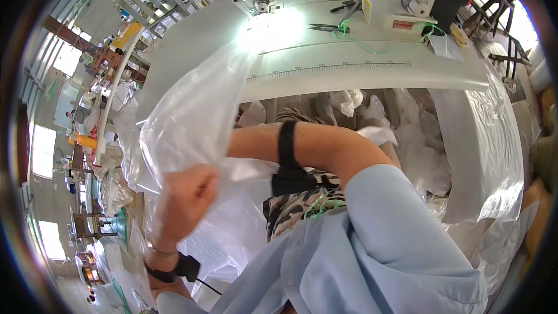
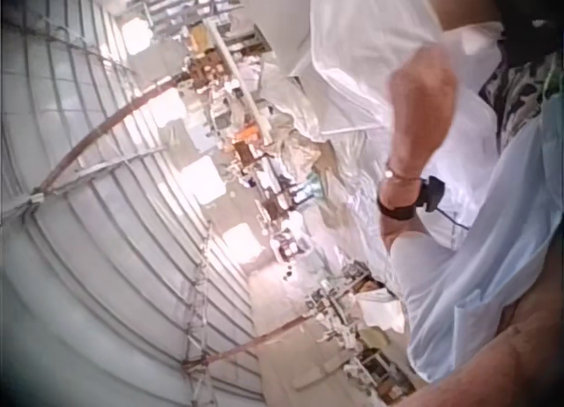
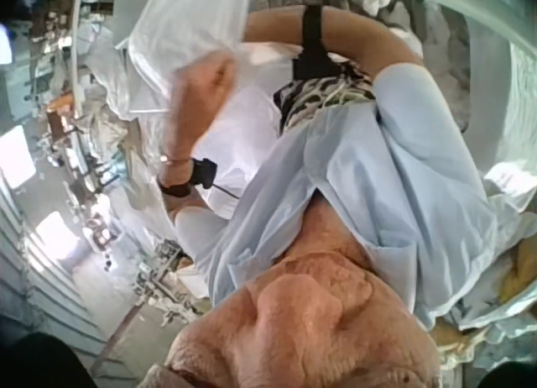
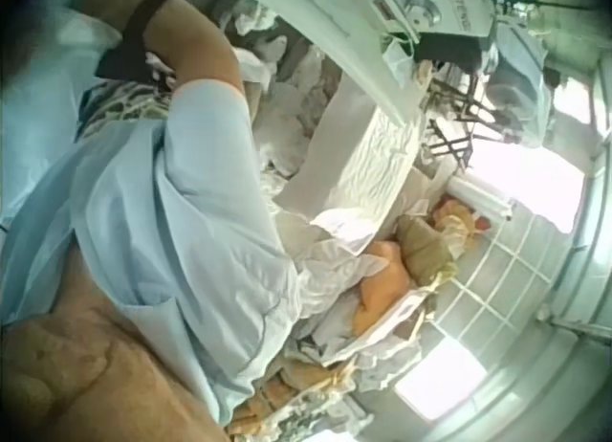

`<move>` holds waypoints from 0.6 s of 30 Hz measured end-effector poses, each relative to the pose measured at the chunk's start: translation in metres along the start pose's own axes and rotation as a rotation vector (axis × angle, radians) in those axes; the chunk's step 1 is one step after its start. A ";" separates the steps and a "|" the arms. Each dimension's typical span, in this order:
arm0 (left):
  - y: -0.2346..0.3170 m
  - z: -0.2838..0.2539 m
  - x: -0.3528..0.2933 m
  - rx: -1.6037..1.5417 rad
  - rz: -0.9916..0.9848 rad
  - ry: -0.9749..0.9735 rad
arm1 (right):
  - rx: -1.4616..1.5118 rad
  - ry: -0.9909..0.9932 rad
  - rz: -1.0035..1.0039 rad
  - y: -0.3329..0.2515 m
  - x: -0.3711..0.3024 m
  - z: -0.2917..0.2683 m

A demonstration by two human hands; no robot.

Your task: The person folds and aligns the edges of a white plastic sheet, feeds it through a sewing machine, and trims the thread with shears. They then reposition the material to repeat the sewing and trimming process on another section.

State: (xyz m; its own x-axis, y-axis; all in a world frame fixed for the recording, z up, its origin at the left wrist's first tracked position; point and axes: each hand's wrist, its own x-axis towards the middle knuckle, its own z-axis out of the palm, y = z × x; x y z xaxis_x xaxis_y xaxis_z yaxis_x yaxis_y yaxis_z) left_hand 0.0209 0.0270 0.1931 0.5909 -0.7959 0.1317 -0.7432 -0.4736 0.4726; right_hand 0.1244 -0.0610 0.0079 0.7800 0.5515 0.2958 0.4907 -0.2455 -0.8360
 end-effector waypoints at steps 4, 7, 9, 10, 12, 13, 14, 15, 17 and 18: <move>-0.022 0.073 -0.016 0.115 0.112 -0.131 | -0.206 -0.127 -0.094 0.008 -0.068 -0.029; -0.027 0.121 -0.027 0.098 -0.026 -0.039 | -0.463 -0.304 -0.015 -0.010 -0.111 -0.084; -0.027 0.138 -0.030 0.102 -0.017 0.042 | -0.588 -0.618 0.424 -0.027 -0.124 -0.127; -0.027 0.143 -0.030 0.091 -0.039 0.062 | -0.572 -0.567 0.484 -0.034 -0.126 -0.149; -0.023 0.151 -0.028 0.033 -0.052 0.098 | -0.669 -0.377 0.450 -0.040 -0.124 -0.182; -0.021 0.153 -0.027 0.025 -0.072 0.112 | -0.772 -0.221 0.304 -0.038 -0.122 -0.194; -0.020 0.154 -0.027 0.005 -0.087 0.137 | -0.894 -0.127 0.230 -0.032 -0.116 -0.205; -0.019 0.155 -0.027 -0.013 -0.099 0.160 | -0.998 -0.011 0.127 -0.024 -0.110 -0.212; -0.017 0.156 -0.030 -0.097 -0.140 0.223 | -0.997 0.129 0.029 -0.006 -0.105 -0.218; -0.017 0.156 -0.033 -0.189 -0.175 0.271 | -1.010 0.249 0.075 0.003 -0.104 -0.220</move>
State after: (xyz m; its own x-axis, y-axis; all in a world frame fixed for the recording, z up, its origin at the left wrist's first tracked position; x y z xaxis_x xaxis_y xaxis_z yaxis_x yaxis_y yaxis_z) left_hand -0.0352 0.0017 0.0447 0.7846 -0.5680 0.2486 -0.5674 -0.4959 0.6574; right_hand 0.1306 -0.2949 0.0762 0.8236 0.3555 0.4420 0.4448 -0.8883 -0.1144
